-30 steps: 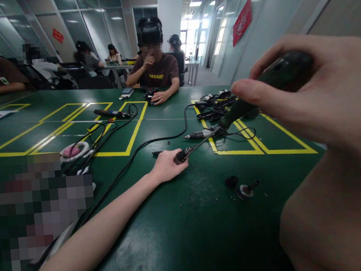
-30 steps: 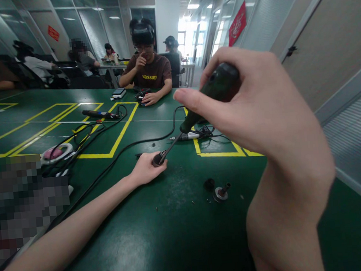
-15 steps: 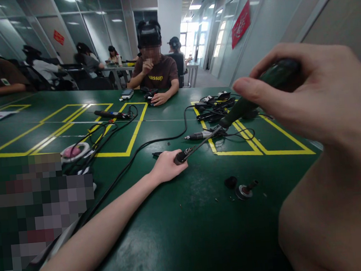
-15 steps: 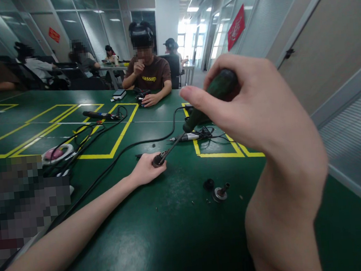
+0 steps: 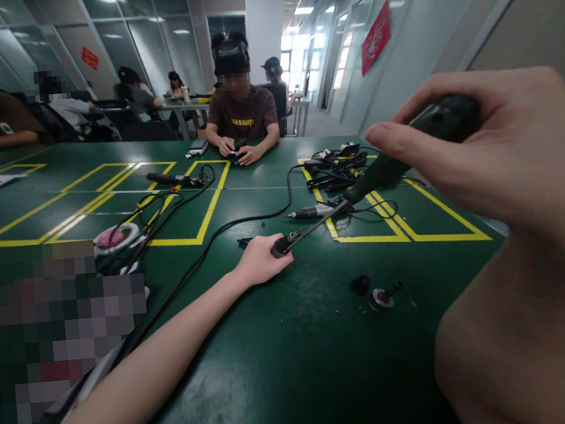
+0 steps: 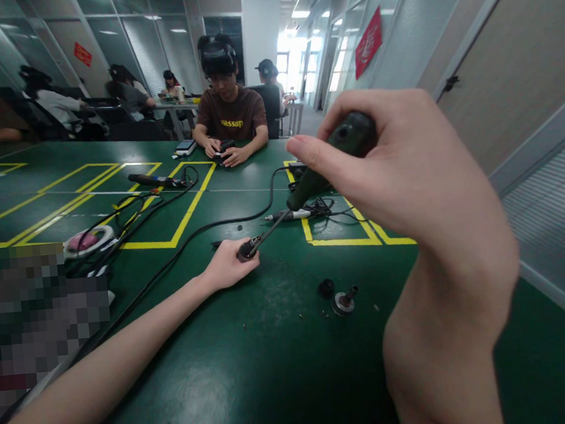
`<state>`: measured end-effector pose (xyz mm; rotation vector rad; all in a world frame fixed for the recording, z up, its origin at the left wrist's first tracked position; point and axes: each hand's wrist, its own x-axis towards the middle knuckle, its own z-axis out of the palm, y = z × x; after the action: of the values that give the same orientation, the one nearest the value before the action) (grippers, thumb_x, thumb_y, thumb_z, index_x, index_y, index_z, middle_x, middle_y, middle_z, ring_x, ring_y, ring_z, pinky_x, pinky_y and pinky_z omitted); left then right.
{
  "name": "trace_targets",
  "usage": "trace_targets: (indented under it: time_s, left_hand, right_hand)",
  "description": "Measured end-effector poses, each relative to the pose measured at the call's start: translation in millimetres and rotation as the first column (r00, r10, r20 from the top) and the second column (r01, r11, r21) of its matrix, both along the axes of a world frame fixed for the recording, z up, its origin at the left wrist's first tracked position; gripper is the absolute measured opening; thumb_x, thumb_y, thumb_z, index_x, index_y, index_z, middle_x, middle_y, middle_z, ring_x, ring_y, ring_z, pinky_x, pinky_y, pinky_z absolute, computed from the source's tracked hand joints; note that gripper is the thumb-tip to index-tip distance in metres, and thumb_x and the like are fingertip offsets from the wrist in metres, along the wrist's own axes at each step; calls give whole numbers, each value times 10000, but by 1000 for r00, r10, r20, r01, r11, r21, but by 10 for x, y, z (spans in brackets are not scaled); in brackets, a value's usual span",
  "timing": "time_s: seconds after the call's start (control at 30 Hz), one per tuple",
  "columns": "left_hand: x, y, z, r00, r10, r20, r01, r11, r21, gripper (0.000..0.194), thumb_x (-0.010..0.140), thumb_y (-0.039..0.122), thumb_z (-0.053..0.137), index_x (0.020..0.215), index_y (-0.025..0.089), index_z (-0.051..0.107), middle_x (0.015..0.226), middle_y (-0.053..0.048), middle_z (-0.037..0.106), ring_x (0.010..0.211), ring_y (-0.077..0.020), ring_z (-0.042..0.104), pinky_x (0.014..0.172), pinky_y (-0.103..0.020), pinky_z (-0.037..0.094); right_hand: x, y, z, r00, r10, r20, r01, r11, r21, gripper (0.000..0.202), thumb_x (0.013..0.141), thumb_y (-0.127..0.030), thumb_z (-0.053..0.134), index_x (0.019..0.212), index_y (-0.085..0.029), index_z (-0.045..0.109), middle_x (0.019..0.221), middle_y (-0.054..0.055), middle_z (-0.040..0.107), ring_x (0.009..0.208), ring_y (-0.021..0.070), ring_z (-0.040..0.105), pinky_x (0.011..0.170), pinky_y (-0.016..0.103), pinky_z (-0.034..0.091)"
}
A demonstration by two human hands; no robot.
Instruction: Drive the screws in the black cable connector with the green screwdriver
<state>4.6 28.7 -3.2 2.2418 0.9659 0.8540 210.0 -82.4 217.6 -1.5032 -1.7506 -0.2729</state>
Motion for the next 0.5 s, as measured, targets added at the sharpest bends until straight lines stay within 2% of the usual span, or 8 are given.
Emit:
trace_targets:
  time_s: [0.1, 0.17, 0.23, 0.3, 0.37, 0.5]
  left_hand:
    - [1, 7, -6, 1000, 3, 4, -3, 1000, -1, 213, 784, 268, 625, 657, 208, 465, 590, 49, 460, 570, -114, 427, 608, -255, 303]
    - [1, 11, -12, 1000, 5, 9, -5, 1000, -1, 227, 786, 275, 625, 652, 209, 453, 589, 51, 447, 569, -112, 419, 606, -254, 303]
    - [1, 15, -18, 1000, 4, 15, -4, 1000, 0, 224, 787, 280, 620, 654, 208, 455, 592, 50, 448, 569, -111, 417, 604, -254, 300]
    - [0, 16, -22, 1000, -1, 18, 1, 1000, 3, 219, 790, 281, 614, 656, 206, 458, 594, 51, 447, 569, -110, 415, 604, -255, 295]
    - [1, 15, -22, 1000, -5, 19, 5, 1000, 4, 222, 792, 281, 612, 655, 207, 454, 590, 53, 439, 566, -108, 409, 604, -256, 291]
    - [5, 11, -18, 1000, -3, 19, 3, 1000, 3, 236, 793, 280, 615, 652, 210, 440, 586, 55, 433, 566, -109, 405, 603, -256, 292]
  right_hand:
    - [38, 0, -23, 999, 49, 3, -49, 999, -4, 469, 779, -706, 677, 744, -240, 651, 664, 8, 570, 598, 146, 495, 575, 342, 431]
    - [49, -4, -36, 997, 77, 26, -77, 997, 13, 396, 783, -642, 674, 782, -246, 648, 727, 13, 596, 626, 147, 511, 587, 340, 442]
    - [39, -5, -46, 996, 77, 35, -78, 996, 35, 422, 811, -661, 647, 770, -241, 635, 707, 10, 579, 612, 141, 495, 549, 322, 393]
    - [19, -1, -51, 998, 62, 15, -62, 997, 36, 487, 852, -695, 616, 713, -228, 617, 604, -11, 498, 550, 118, 427, 505, 304, 316]
    - [8, 9, -52, 998, 62, -18, -62, 998, 26, 494, 882, -664, 617, 667, -219, 600, 542, -32, 418, 519, 101, 386, 493, 296, 279]
    - [51, 36, -43, 997, 82, -7, -81, 995, 64, 215, 823, -394, 716, 764, -215, 613, 705, -27, 574, 667, 116, 545, 607, 290, 406]
